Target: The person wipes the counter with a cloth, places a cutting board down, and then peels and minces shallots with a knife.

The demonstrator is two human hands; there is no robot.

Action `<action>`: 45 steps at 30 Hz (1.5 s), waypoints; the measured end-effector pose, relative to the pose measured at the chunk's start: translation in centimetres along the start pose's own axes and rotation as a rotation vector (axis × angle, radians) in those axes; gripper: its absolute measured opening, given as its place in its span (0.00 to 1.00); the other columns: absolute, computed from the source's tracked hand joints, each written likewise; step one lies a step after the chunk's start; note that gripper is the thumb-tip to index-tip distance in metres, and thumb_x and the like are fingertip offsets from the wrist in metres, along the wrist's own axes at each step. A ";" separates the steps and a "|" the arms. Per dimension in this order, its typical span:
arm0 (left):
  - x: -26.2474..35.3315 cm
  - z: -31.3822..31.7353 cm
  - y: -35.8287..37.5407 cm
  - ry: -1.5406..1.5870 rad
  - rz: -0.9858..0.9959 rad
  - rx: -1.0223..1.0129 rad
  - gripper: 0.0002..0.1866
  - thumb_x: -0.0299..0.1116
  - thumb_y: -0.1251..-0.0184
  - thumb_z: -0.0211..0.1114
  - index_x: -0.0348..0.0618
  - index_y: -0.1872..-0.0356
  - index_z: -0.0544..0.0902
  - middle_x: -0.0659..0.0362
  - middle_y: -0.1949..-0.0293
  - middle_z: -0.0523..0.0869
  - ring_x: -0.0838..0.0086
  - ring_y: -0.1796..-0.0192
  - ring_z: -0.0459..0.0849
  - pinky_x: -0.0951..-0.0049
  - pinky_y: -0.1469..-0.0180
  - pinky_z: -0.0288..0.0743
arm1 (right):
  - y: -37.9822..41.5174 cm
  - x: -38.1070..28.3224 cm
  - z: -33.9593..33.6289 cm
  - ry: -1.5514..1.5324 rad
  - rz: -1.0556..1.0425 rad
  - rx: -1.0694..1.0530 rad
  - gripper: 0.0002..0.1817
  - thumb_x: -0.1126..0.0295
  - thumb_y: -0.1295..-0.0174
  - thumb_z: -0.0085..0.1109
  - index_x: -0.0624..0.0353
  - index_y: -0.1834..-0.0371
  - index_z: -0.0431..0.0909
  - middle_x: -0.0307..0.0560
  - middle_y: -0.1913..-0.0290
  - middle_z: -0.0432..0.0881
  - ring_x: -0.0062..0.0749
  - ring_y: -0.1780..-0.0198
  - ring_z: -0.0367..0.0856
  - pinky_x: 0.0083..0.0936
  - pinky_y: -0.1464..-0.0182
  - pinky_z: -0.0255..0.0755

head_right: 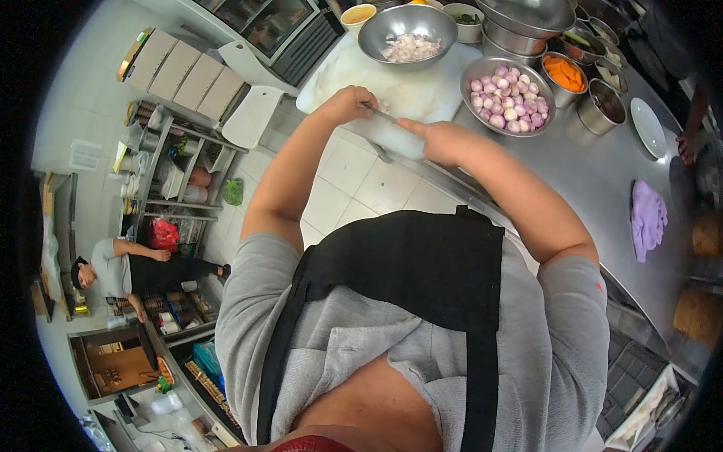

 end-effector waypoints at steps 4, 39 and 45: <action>0.3 -0.4 0.5 0.001 0.014 0.059 0.12 0.26 0.55 0.72 0.45 0.65 0.85 0.56 0.65 0.83 0.64 0.56 0.80 0.69 0.51 0.73 | 2.2 -1.5 -2.6 -0.072 0.096 -0.089 0.41 0.77 0.45 0.43 0.28 0.27 0.50 0.57 0.67 0.79 0.37 0.71 0.77 0.34 0.62 0.73; -0.9 2.7 3.4 0.211 -0.508 0.513 0.19 0.39 0.52 0.74 0.34 0.64 0.83 0.50 0.69 0.86 0.63 0.64 0.85 0.70 0.59 0.77 | 4.1 0.1 1.7 -0.427 0.096 -0.005 0.37 0.74 0.41 0.41 0.34 0.26 0.50 0.47 0.79 0.74 0.27 0.83 0.73 0.26 0.76 0.73; -1.0 2.6 3.0 0.241 -0.518 0.506 0.21 0.40 0.52 0.74 0.35 0.61 0.83 0.51 0.67 0.86 0.68 0.64 0.85 0.73 0.58 0.77 | 3.7 0.6 2.2 -0.557 0.108 -0.037 0.38 0.75 0.41 0.42 0.34 0.26 0.49 0.44 0.77 0.74 0.23 0.84 0.70 0.23 0.79 0.71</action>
Point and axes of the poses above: each hand's wrist, its own y-axis away from the middle knuckle, its own z-axis out of the palm, x = y × z, the point moved 5 cm from there along -y, towards the middle knuckle
